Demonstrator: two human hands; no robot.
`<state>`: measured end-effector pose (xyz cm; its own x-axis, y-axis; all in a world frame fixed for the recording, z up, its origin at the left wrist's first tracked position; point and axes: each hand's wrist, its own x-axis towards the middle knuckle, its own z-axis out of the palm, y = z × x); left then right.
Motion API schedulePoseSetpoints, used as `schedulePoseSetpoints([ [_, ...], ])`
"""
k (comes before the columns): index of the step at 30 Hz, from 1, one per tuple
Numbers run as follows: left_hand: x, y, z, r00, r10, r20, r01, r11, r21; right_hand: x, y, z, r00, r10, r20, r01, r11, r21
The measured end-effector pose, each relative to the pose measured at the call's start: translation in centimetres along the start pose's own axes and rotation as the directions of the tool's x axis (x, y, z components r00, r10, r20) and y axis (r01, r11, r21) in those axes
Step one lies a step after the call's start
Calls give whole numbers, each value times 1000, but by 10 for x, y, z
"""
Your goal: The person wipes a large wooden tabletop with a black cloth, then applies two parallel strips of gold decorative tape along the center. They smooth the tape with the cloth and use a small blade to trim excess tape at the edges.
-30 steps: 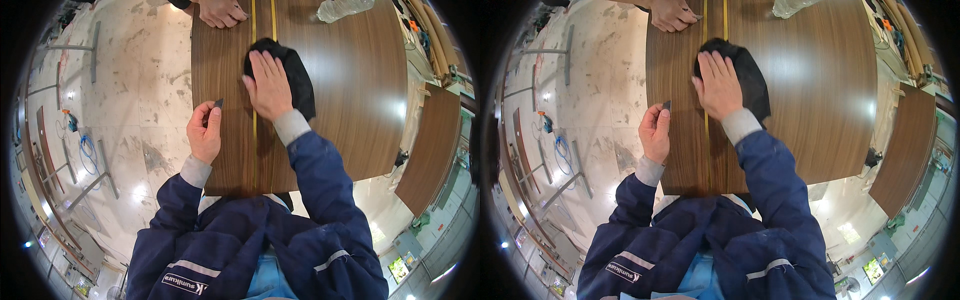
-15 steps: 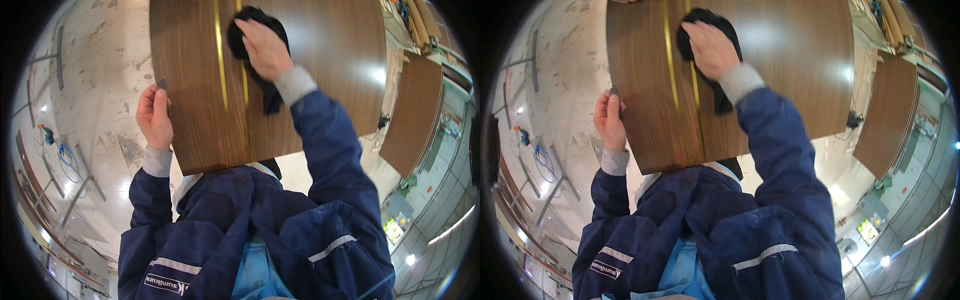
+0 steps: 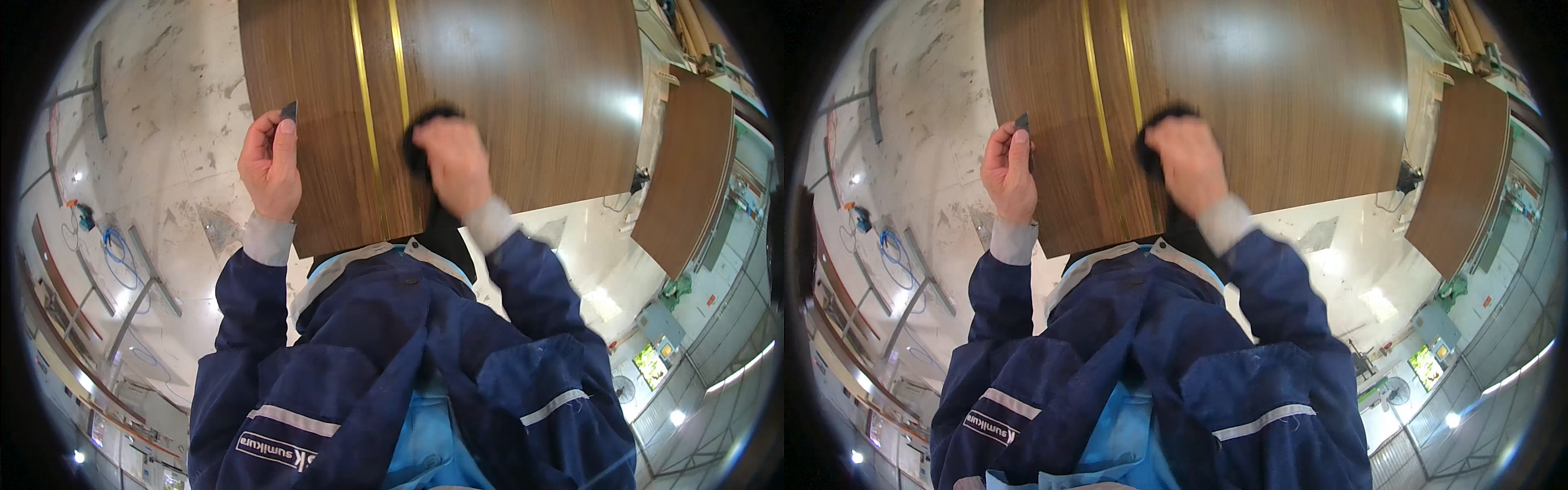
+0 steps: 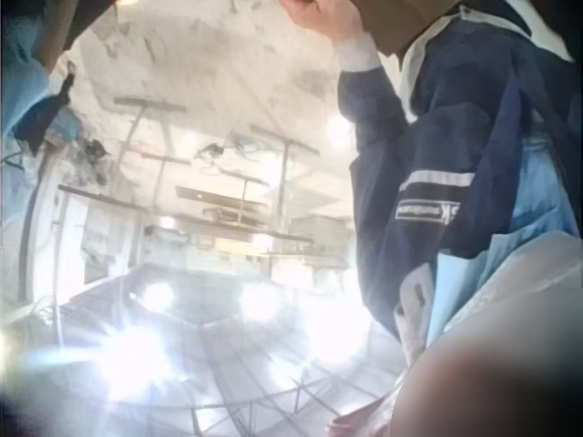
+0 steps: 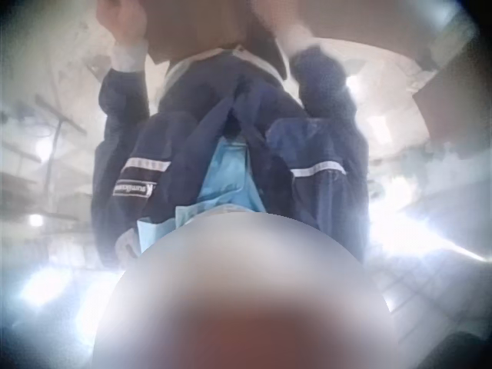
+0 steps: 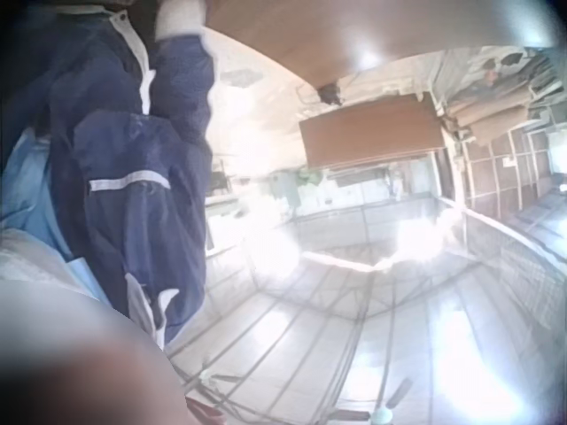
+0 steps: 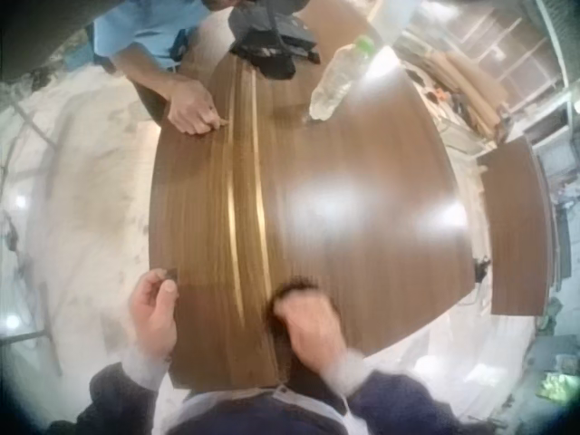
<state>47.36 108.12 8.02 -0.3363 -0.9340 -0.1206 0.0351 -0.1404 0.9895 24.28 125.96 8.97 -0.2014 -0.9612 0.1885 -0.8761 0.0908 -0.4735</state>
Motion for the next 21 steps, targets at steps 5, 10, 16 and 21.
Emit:
schedulePoseSetpoints([
  [5, -37, 4, -9, 993, -36, -113, 36, 999, -5, 36, -5, 23, 998, -31, -55, 35, 997, 70],
  [10, -110, 9, -21, 956, -67, -285, 73, 997, 10, -51, -95, 5, 933, -353, -66, 353, 867, 352],
  [16, -197, -4, -25, 937, -128, -325, 135, 991, -2, -35, -7, 27, 993, -14, -118, 26, 995, 99],
  [21, -252, -7, -19, 933, -207, -295, 237, 969, 66, -63, 27, -10, 984, -90, -155, 82, 995, -56],
])
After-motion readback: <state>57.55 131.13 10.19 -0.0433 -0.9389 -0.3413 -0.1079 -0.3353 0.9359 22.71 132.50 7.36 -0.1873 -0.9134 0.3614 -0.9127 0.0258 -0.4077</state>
